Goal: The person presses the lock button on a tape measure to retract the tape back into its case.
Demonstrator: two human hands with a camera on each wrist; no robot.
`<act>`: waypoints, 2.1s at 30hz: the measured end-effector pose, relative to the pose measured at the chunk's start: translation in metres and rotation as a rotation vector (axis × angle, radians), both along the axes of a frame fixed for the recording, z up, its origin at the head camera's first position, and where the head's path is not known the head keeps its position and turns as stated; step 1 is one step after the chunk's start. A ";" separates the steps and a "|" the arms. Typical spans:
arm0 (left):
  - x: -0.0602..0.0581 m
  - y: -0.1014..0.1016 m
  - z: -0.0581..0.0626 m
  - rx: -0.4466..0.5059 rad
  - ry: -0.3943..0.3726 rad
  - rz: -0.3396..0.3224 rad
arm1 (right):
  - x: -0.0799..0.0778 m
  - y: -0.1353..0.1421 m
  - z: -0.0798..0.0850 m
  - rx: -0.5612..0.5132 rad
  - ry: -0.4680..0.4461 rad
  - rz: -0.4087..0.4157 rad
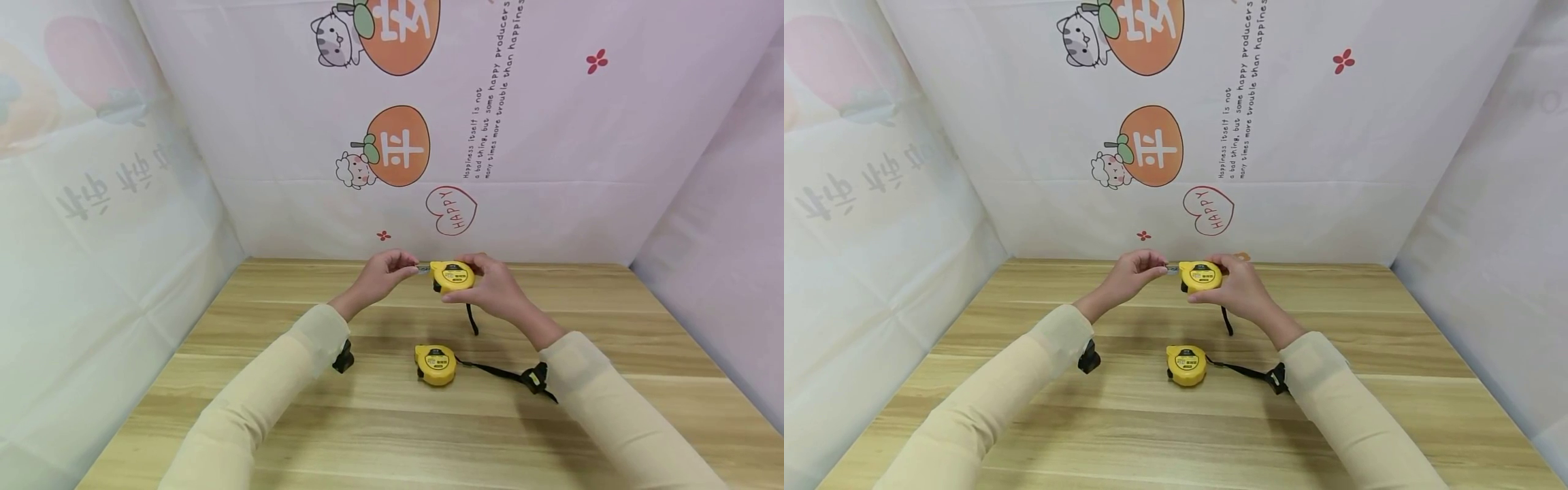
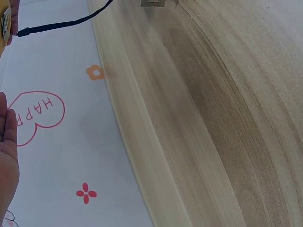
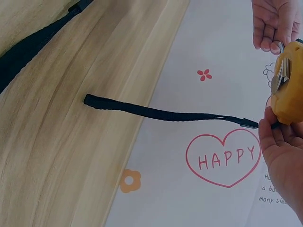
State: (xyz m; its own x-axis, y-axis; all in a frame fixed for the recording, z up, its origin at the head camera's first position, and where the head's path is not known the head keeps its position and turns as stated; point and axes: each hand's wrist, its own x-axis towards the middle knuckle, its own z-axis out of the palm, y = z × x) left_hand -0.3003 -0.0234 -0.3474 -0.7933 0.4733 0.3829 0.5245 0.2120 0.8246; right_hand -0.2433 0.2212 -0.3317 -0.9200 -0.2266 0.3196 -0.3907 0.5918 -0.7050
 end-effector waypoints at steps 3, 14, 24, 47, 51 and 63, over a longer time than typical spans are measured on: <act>0.000 0.000 0.000 0.003 -0.004 -0.004 | 0.000 -0.001 0.000 0.005 0.004 0.001; 0.000 0.002 0.002 0.011 -0.003 -0.023 | 0.000 -0.006 0.002 -0.001 0.003 0.015; 0.001 0.004 0.003 0.005 -0.001 -0.026 | -0.001 -0.010 0.004 -0.006 0.016 0.034; 0.003 0.007 0.002 0.023 -0.011 -0.005 | 0.001 -0.012 0.002 -0.018 0.024 0.042; 0.002 0.006 0.001 0.027 -0.011 -0.026 | 0.001 -0.012 0.002 -0.019 0.026 0.042; 0.002 0.004 0.002 0.003 -0.002 -0.058 | -0.001 -0.012 0.001 -0.020 0.029 0.059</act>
State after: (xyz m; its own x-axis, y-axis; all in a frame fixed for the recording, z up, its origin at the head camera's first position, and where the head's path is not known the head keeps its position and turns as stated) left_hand -0.2984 -0.0194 -0.3456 -0.7656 0.5173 0.3824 0.5339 0.1794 0.8263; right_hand -0.2440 0.2095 -0.3312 -0.8955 -0.2737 0.3508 -0.4450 0.5534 -0.7041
